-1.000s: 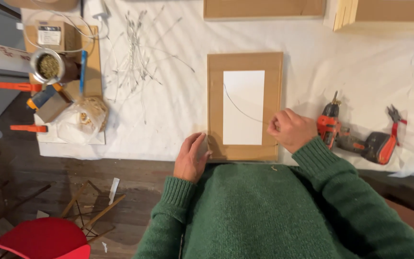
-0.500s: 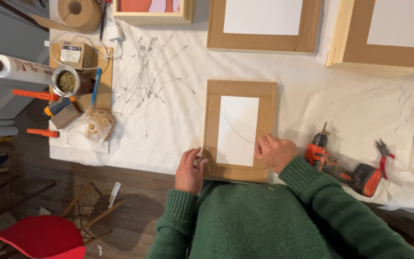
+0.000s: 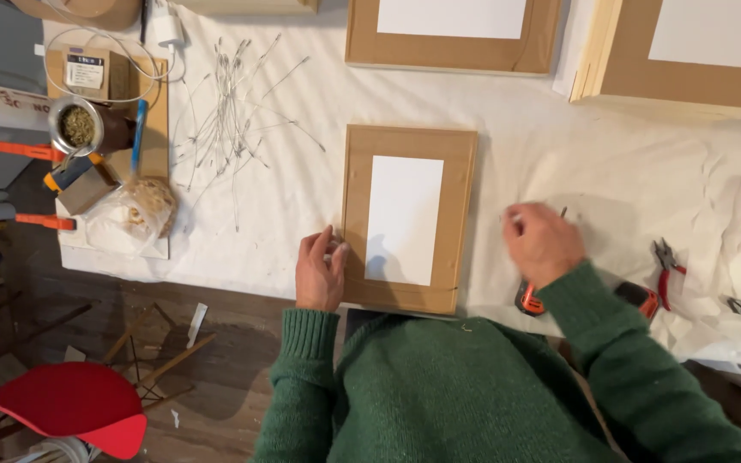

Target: Assembling and finishing picture frames for artwork, including sanding edges and attaching hanging hardware.

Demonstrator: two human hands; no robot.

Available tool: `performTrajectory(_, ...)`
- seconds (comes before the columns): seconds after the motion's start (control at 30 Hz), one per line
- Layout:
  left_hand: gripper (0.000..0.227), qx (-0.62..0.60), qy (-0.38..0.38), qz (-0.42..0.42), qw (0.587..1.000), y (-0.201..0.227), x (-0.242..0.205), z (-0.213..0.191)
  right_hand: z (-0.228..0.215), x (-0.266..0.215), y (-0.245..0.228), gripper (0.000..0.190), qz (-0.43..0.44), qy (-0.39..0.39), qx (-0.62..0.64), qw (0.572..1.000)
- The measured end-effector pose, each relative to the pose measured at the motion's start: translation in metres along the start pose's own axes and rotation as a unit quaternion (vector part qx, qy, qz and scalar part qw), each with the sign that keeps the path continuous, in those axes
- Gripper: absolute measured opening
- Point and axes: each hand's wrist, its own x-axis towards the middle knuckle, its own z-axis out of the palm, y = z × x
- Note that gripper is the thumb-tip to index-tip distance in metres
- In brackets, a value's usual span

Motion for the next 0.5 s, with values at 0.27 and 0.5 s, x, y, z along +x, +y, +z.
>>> performTrajectory(0.27,0.047,0.027,-0.068,0.003,0.997,-0.018,0.030,0.006,0.042,-0.030,-0.051,0.035,0.010,-0.109,0.092,0.990)
performTrajectory(0.5,0.034,-0.114,-0.112,0.020,0.987,-0.040,0.049,-0.016,0.075,-0.041,-0.049,0.038,0.190,-0.031,0.301,0.934)
